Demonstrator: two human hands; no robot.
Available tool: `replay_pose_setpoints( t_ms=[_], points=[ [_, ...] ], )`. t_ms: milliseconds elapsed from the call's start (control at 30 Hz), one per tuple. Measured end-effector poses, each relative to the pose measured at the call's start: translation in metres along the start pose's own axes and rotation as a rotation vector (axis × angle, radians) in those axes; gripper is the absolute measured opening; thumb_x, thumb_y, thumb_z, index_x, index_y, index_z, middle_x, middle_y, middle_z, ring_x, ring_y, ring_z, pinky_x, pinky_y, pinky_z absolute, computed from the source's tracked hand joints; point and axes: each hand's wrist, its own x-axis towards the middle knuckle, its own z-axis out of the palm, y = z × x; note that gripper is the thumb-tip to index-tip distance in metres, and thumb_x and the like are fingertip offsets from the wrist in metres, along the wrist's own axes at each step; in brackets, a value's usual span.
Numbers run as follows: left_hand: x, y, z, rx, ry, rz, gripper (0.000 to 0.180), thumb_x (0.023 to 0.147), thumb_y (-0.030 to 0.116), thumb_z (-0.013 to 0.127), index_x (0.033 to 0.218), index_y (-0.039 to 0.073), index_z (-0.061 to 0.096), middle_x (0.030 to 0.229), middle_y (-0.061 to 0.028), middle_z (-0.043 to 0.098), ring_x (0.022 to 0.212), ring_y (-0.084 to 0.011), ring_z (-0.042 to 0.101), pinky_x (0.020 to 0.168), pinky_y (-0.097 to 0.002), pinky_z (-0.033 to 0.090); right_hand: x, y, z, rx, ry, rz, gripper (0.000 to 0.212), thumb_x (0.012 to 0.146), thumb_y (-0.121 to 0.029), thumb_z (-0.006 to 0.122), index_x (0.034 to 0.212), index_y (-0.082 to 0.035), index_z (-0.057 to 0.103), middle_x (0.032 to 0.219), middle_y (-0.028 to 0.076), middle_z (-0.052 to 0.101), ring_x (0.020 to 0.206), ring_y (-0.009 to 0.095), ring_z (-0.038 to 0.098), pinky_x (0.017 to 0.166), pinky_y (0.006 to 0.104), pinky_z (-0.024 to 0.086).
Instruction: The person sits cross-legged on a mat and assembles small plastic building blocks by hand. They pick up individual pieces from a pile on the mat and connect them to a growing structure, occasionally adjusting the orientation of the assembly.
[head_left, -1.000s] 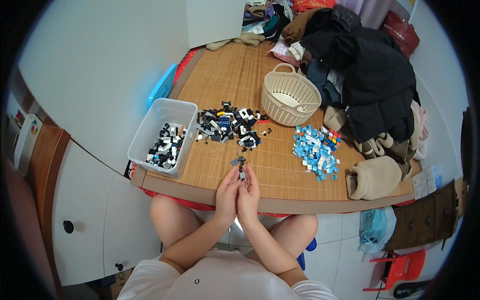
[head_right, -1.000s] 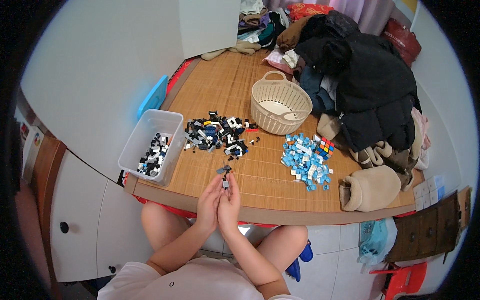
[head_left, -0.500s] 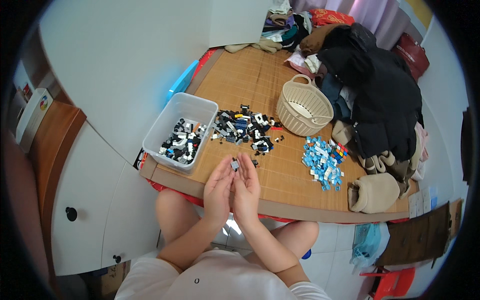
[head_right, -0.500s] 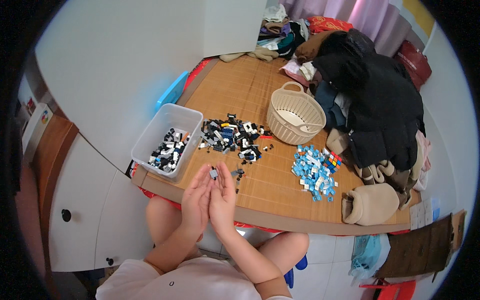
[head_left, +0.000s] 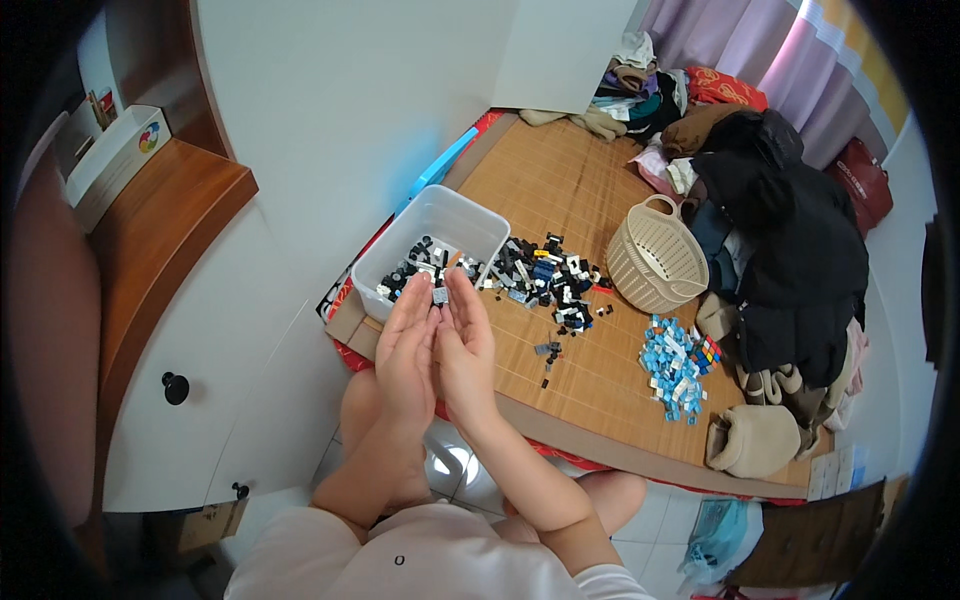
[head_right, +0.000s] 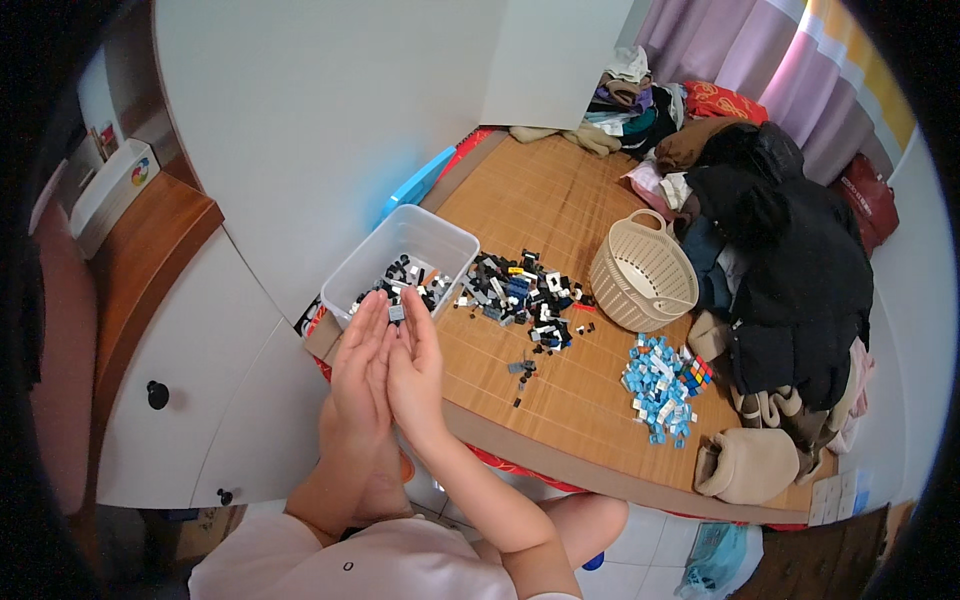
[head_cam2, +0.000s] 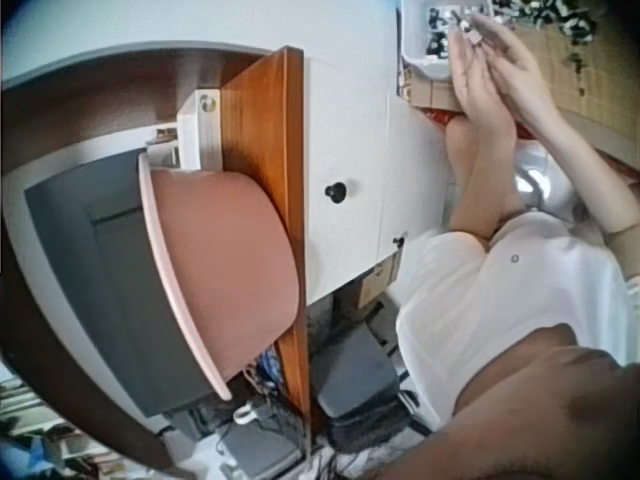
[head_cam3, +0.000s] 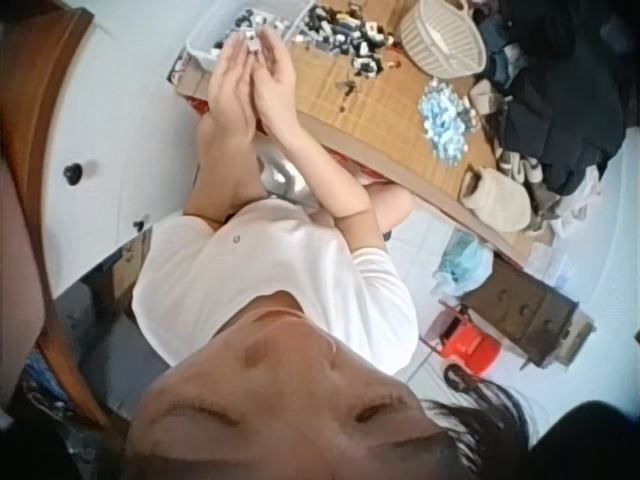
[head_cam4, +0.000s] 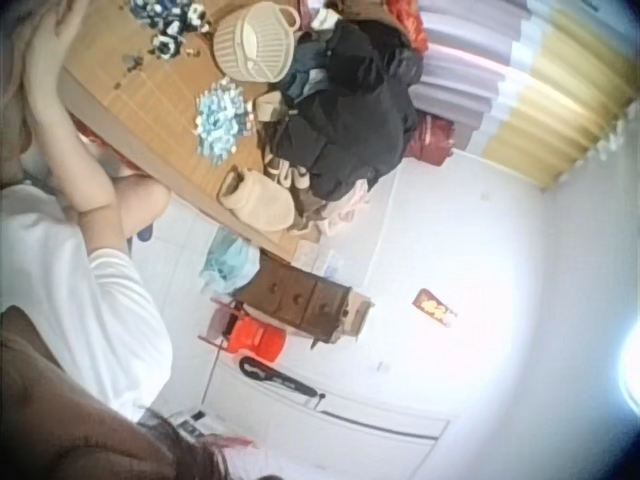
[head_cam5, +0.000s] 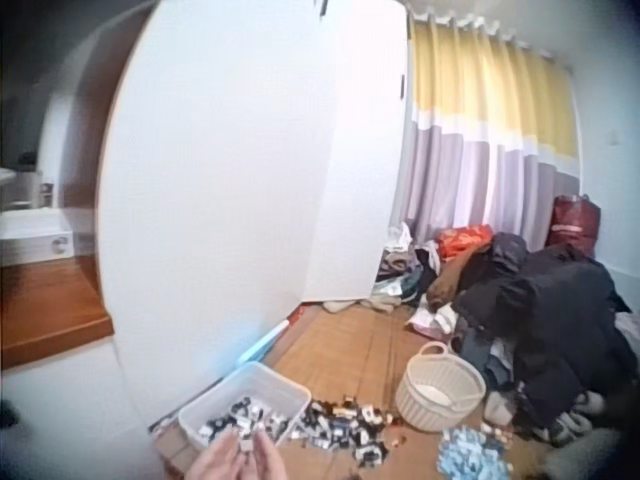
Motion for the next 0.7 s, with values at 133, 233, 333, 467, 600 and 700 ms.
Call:
replay_pose_setpoints(
  t_ms=[133,233,333,467,600,700],
  points=[
    [0.002,0.005,-0.003,0.020,0.030,0.038,0.049,0.085,0.004,0.034,0.132,-0.007,0.026,0.139,-0.0167,0.027,0.132,-0.0245,0.022,0.108,-0.0345,0.019,0.000,-0.002,0.003,-0.072,-0.001,0.034,0.057,0.079,0.012,0.031,0.135,0.000,0.027,0.141,0.015,0.026,0.132,0.023,0.022,0.108,0.0342,0.017],
    [0.001,0.005,-0.003,0.040,0.033,0.065,0.049,0.086,0.005,0.034,0.132,-0.007,0.027,0.140,-0.0163,0.027,0.132,-0.0242,0.023,0.108,-0.0343,0.019,-0.001,-0.002,0.000,-0.076,0.010,0.030,0.057,0.079,0.012,0.031,0.134,0.000,0.027,0.141,0.015,0.026,0.132,0.023,0.022,0.108,0.0336,0.018],
    [-0.001,0.004,0.000,0.048,0.019,0.061,0.049,0.086,0.006,0.035,0.133,-0.007,0.027,0.140,-0.0161,0.027,0.132,-0.0237,0.023,0.108,-0.0341,0.018,-0.005,-0.004,-0.003,-0.036,0.037,0.029,0.053,0.082,0.008,0.035,0.134,-0.001,0.029,0.139,0.012,0.030,0.130,0.020,0.026,0.107,0.0318,0.020],
    [-0.007,-0.001,0.007,0.028,-0.030,0.023,0.049,0.087,0.005,0.039,0.133,-0.007,0.026,0.139,-0.0156,0.027,0.132,-0.0226,0.021,0.109,-0.0333,0.016,-0.008,-0.005,-0.016,-0.032,0.060,0.007,0.051,0.084,0.005,0.038,0.134,-0.002,0.031,0.139,0.010,0.031,0.130,0.019,0.027,0.107,0.0314,0.020],
    [-0.018,-0.013,0.015,0.052,-0.090,-0.056,0.046,0.088,0.004,0.037,0.133,-0.006,0.028,0.139,-0.0149,0.028,0.132,-0.0214,0.023,0.108,-0.0331,0.017,-0.015,-0.010,-0.037,-0.085,0.128,0.017,0.054,0.079,0.012,0.032,0.133,0.002,0.029,0.140,0.016,0.026,0.132,0.023,0.023,0.108,0.0333,0.019],
    [-0.025,-0.037,0.018,0.107,-0.184,-0.150,0.046,0.088,0.003,0.036,0.133,-0.005,0.030,0.139,-0.0146,0.030,0.131,-0.0209,0.025,0.108,-0.0319,0.017,-0.026,0.000,-0.076,-0.162,0.268,-0.009,0.053,0.080,0.010,0.033,0.132,0.002,0.030,0.139,0.016,0.028,0.131,0.024,0.025,0.108,0.0349,0.020]
  ],
)
